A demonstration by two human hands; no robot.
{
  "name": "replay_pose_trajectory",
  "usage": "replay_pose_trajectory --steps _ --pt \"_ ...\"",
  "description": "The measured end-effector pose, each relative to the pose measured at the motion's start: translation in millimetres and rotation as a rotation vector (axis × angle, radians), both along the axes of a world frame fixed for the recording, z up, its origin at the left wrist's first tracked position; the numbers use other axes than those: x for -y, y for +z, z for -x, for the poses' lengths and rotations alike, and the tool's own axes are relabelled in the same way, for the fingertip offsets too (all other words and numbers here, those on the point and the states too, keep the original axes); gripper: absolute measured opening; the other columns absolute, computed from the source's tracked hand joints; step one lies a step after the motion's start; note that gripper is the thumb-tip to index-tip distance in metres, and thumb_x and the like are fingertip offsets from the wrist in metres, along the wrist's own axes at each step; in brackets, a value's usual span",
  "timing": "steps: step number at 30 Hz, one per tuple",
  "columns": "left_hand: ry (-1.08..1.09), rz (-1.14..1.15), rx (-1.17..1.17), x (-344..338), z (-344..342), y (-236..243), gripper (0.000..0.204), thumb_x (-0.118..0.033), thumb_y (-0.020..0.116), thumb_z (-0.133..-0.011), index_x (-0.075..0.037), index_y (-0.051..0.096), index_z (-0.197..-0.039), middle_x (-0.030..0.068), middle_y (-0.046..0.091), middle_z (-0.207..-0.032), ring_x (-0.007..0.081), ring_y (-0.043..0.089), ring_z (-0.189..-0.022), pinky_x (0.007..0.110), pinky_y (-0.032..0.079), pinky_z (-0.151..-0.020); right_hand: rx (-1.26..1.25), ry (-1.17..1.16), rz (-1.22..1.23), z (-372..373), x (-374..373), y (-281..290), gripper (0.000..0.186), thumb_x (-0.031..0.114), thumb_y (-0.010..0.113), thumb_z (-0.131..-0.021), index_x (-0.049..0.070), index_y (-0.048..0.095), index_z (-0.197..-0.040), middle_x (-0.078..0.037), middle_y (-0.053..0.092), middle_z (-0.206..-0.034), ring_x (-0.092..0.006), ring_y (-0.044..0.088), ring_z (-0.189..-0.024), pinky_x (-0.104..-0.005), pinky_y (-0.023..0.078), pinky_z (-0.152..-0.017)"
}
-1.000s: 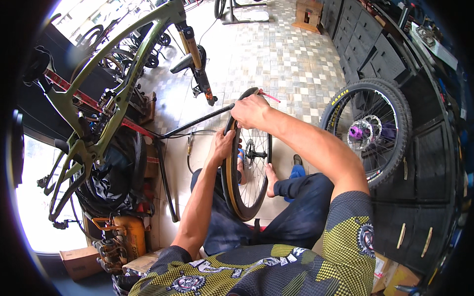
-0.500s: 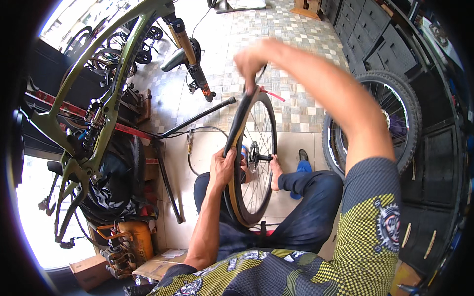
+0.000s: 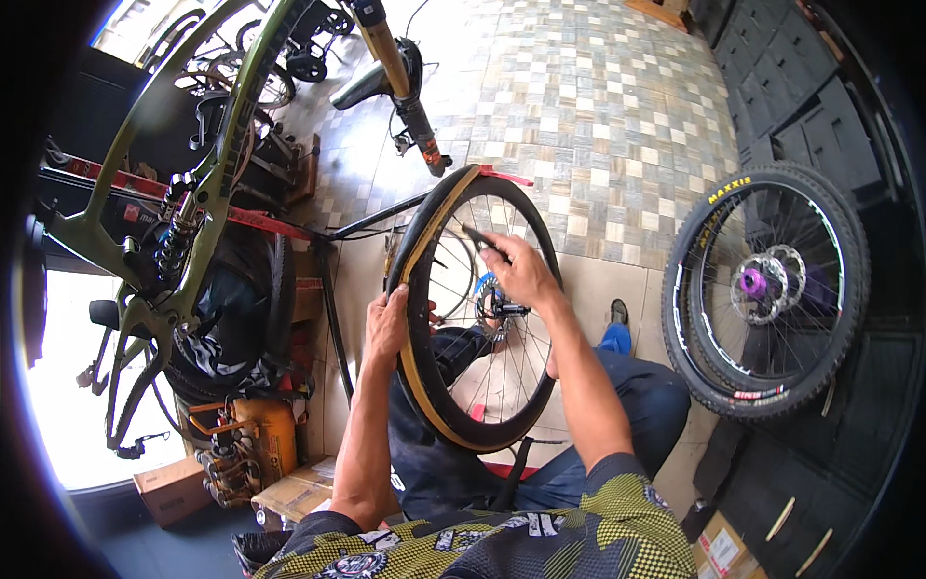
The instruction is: The person installs a bicycle tire onto a wheel rim. They use a pink tire lever to pry the tire bead over the rim edge, then work the tire around the rim by hand, repeating the lever-assisted seating process until the tire is fully mounted.
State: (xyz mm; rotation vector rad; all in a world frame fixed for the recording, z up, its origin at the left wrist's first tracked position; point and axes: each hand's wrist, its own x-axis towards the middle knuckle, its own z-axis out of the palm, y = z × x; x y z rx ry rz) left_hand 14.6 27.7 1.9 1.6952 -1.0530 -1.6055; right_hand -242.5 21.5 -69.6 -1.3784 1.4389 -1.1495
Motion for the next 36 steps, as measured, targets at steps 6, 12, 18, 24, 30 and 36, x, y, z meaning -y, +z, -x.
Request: replay_pose_trajectory --steps 6,12,18,24,30,36 --pt "0.008 -0.016 -0.016 14.4 -13.6 -7.3 0.047 -0.041 0.056 -0.112 0.004 0.068 -0.117 0.0155 0.077 -0.092 0.021 0.076 -0.074 0.035 0.064 -0.064 -0.12 0.115 -0.034 -31.9 20.7 -16.3 0.051 0.053 0.064 -0.106 0.018 0.071 -0.142 -0.017 0.077 -0.118 -0.037 0.073 -0.105 -0.043 0.057 -0.096" --pt "0.019 -0.061 -0.049 16.5 -17.9 -9.5 0.049 -0.043 0.057 -0.112 0.004 0.068 -0.123 0.0162 0.077 -0.099 0.0225 0.077 -0.081 0.036 0.065 -0.072 -0.123 0.07 -0.033 -39.6 37.3 -16.9 0.038 0.044 0.067 -0.105 0.023 0.078 -0.134 -0.009 0.081 -0.113 -0.0305 0.078 -0.098 -0.0395 0.062 -0.086" --pt "0.021 -0.099 -0.038 17.6 -22.2 -9.7 0.049 -0.041 0.058 -0.112 0.005 0.066 -0.127 0.0173 0.077 -0.101 0.0232 0.077 -0.083 0.036 0.065 -0.072 -0.152 0.038 0.066 -38.9 46.7 -32.4 0.037 0.037 0.079 -0.098 0.024 0.079 -0.132 -0.007 0.078 -0.093 -0.0279 0.073 -0.076 -0.0398 0.058 -0.068" --pt "0.033 -0.11 -0.064 22.6 -24.3 -13.0 0.046 -0.037 0.055 -0.113 0.005 0.067 -0.126 0.0169 0.077 -0.101 0.0224 0.077 -0.084 0.035 0.064 -0.073 0.166 0.032 0.069 -52.1 47.1 -46.7 0.032 0.028 0.077 -0.102 0.006 0.076 -0.125 -0.013 0.077 -0.093 -0.0281 0.075 -0.082 -0.0377 0.058 -0.075" --pt "0.035 -0.1 -0.105 20.8 -31.7 -18.5 0.046 -0.038 0.055 -0.114 0.006 0.068 -0.123 0.0166 0.077 -0.101 0.0213 0.076 -0.084 0.035 0.064 -0.074 0.347 0.132 -0.107 -58.4 50.7 -60.9 0.027 0.019 0.078 -0.101 -0.001 0.071 -0.118 -0.017 0.077 -0.103 -0.0267 0.075 -0.092 -0.0368 0.058 -0.082" --pt "0.057 -0.091 -0.082 26.3 -35.2 -22.4 0.047 -0.037 0.055 -0.113 0.006 0.067 -0.126 0.0174 0.077 -0.101 0.0217 0.076 -0.084 0.035 0.064 -0.075 0.294 0.142 0.154 -71.4 69.7 -68.1 0.027 0.009 0.08 -0.098 -0.001 0.07 -0.119 -0.022 0.077 -0.105 -0.0321 0.077 -0.092 -0.0366 0.06 -0.081"
